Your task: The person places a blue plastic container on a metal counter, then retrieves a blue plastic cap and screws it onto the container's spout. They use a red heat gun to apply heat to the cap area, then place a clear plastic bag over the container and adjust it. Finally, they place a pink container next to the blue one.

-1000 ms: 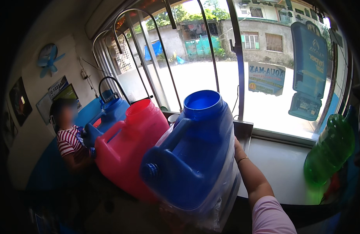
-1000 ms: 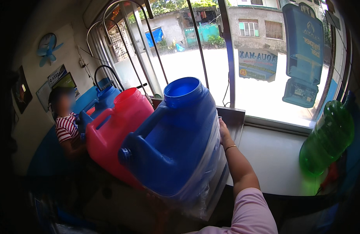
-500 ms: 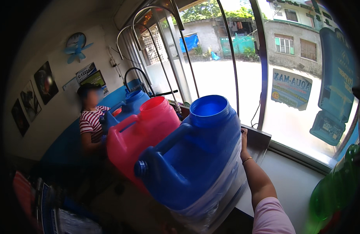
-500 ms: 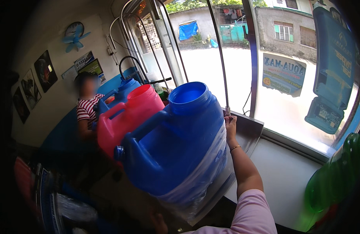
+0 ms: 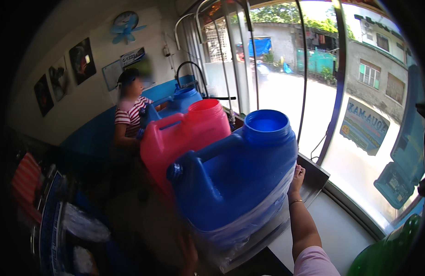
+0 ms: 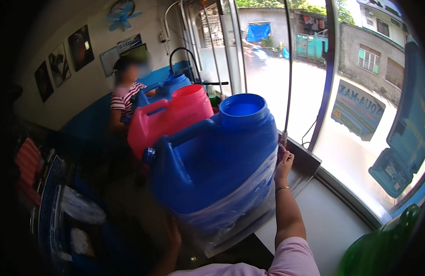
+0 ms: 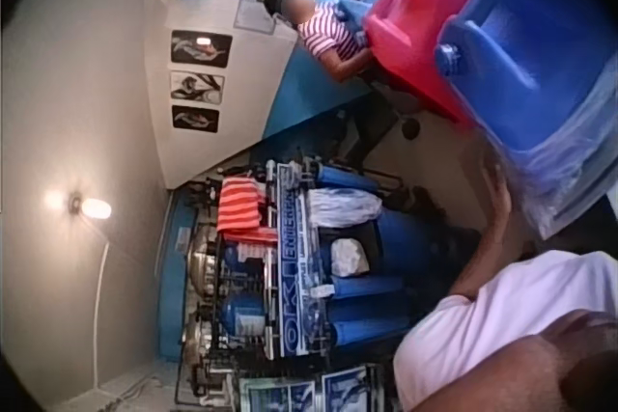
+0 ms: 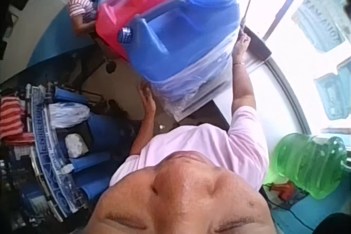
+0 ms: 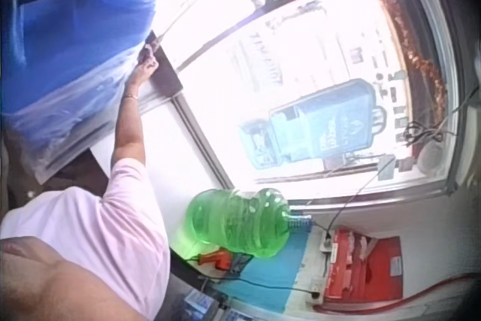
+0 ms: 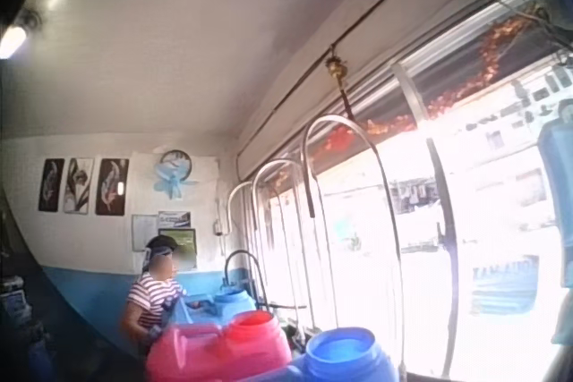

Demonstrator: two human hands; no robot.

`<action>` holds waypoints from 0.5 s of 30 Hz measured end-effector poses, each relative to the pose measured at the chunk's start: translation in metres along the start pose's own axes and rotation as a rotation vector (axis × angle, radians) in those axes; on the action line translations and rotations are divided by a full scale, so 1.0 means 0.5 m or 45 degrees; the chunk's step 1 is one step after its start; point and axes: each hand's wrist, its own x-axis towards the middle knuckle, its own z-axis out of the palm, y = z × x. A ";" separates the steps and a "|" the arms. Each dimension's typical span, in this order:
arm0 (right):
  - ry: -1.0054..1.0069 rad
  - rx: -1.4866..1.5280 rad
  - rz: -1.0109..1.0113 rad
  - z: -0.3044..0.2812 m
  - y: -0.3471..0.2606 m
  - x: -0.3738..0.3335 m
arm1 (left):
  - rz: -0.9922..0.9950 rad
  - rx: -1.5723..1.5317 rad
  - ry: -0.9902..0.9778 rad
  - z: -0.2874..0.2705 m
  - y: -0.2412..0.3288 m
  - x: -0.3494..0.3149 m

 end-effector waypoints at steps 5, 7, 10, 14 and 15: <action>-0.090 -0.044 0.154 -0.059 0.024 0.037 | 0.217 0.013 0.115 -0.016 0.091 0.099; -0.042 0.079 0.255 -0.069 0.022 0.027 | 0.498 0.123 0.266 -0.035 0.096 0.195; 0.222 -0.065 0.334 -0.092 -0.077 -0.060 | 0.950 0.440 0.508 -0.080 0.235 0.304; 0.194 -0.121 -0.004 -0.108 -0.257 -0.223 | 1.411 0.568 0.323 -0.101 0.513 0.431; 0.258 -0.171 -0.101 -0.101 -0.307 -0.274 | 1.565 0.532 0.200 -0.075 0.567 0.478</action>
